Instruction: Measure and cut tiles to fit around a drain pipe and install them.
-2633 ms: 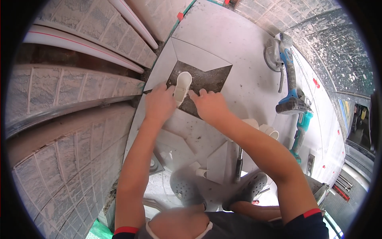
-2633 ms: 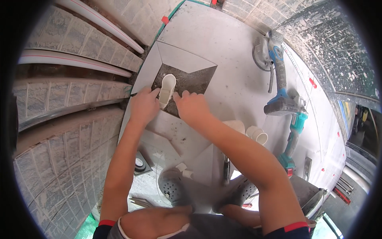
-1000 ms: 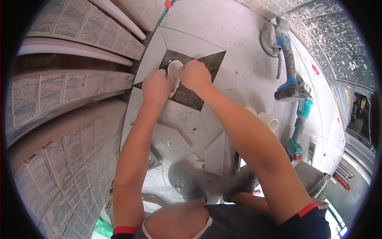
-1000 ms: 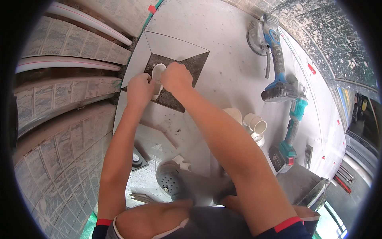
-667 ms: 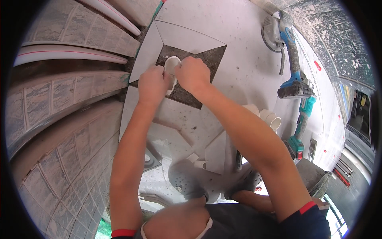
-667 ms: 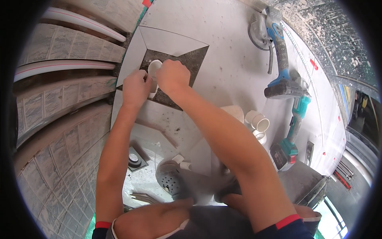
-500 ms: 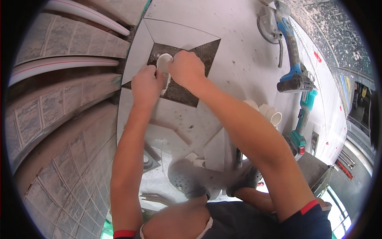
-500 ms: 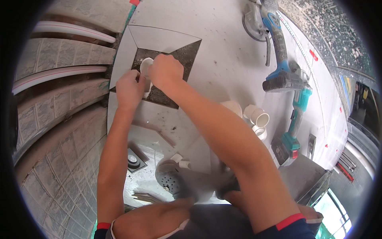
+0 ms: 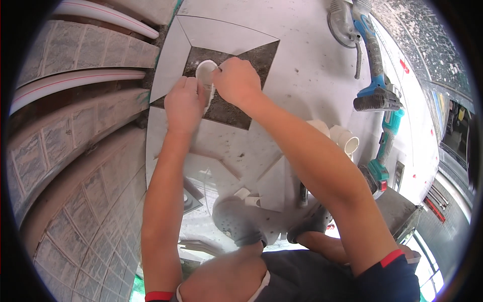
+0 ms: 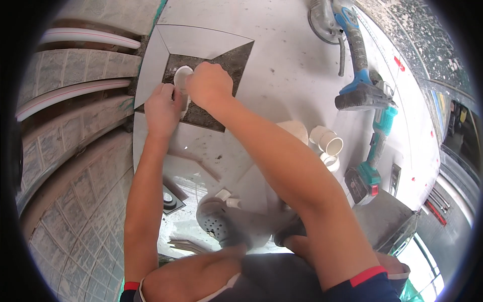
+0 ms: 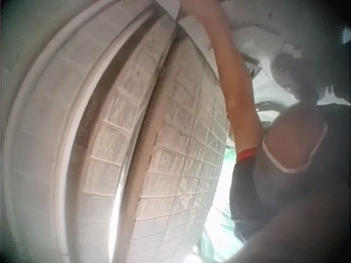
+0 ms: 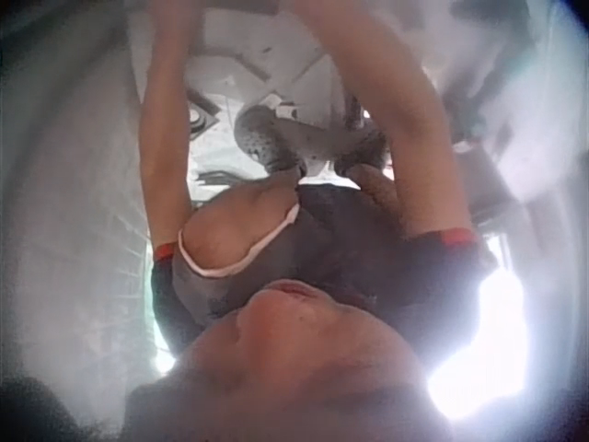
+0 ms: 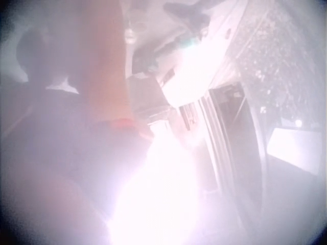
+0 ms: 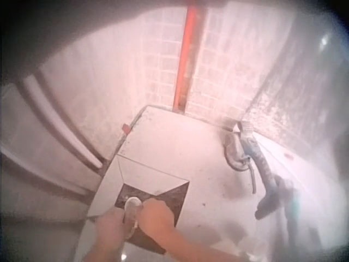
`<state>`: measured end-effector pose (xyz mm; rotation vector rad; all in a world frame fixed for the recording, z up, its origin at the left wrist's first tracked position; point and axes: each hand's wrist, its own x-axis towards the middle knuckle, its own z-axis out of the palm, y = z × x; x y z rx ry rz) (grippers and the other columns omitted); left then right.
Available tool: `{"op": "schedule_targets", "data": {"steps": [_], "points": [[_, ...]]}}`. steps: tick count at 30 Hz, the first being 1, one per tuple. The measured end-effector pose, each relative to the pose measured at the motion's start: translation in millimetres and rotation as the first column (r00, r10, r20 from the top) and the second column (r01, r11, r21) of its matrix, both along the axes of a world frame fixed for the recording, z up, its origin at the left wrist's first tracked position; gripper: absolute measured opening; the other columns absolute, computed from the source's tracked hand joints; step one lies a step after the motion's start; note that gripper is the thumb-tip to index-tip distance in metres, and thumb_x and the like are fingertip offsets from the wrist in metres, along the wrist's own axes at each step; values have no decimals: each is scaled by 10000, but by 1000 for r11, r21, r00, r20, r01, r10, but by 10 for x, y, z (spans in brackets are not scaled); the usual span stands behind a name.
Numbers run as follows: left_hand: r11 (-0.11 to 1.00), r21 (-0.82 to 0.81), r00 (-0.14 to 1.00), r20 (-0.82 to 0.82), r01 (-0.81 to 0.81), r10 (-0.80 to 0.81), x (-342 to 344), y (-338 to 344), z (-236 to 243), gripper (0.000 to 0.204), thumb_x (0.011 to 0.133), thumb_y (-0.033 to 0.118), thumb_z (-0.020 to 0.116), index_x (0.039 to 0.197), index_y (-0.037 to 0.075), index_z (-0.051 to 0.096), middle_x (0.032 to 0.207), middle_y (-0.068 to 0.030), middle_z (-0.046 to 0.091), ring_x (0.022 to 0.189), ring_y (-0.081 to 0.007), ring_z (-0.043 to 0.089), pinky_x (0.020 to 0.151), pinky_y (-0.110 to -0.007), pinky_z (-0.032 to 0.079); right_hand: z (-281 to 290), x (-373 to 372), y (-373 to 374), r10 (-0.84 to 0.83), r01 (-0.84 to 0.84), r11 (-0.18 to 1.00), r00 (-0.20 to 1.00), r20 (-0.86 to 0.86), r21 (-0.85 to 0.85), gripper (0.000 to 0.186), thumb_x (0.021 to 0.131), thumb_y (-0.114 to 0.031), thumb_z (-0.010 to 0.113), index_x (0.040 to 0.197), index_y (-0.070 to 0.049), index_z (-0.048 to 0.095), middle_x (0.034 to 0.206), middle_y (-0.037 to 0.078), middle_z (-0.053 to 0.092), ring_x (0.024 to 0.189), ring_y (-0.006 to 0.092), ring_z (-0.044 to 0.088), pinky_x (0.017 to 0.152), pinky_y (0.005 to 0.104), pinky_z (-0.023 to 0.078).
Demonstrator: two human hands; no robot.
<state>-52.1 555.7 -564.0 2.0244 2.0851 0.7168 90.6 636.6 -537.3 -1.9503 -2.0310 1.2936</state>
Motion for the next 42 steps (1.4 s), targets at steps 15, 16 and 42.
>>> {"op": "schedule_targets", "data": {"steps": [15,16,42], "points": [[999,32,999,46,13,-15,38,-39,-55,135,927,121,691,831,52,625,800,-149,618,709,-385,634,619,-480,511,-21,-30,-85,26,-29,994,999,28,103,335,930,-283,615,825,2,757,846,233,737,834,422,727,791,497,595],[1000,17,1000,14,-3,3,31,-13,-60,134,928,118,689,833,51,623,808,-152,618,716,-387,634,624,-482,511,-10,-40,-60,52,-59,986,997,49,156,332,926,-281,613,821,-1,757,845,232,737,830,421,727,786,500,594],[992,57,994,-1,-111,111,144,-39,-118,210,932,149,698,781,44,597,778,-146,603,676,-375,633,595,-474,521,17,-6,31,172,-188,973,978,117,138,335,912,-296,621,801,-12,760,824,227,736,817,404,740,780,486,600]]}}
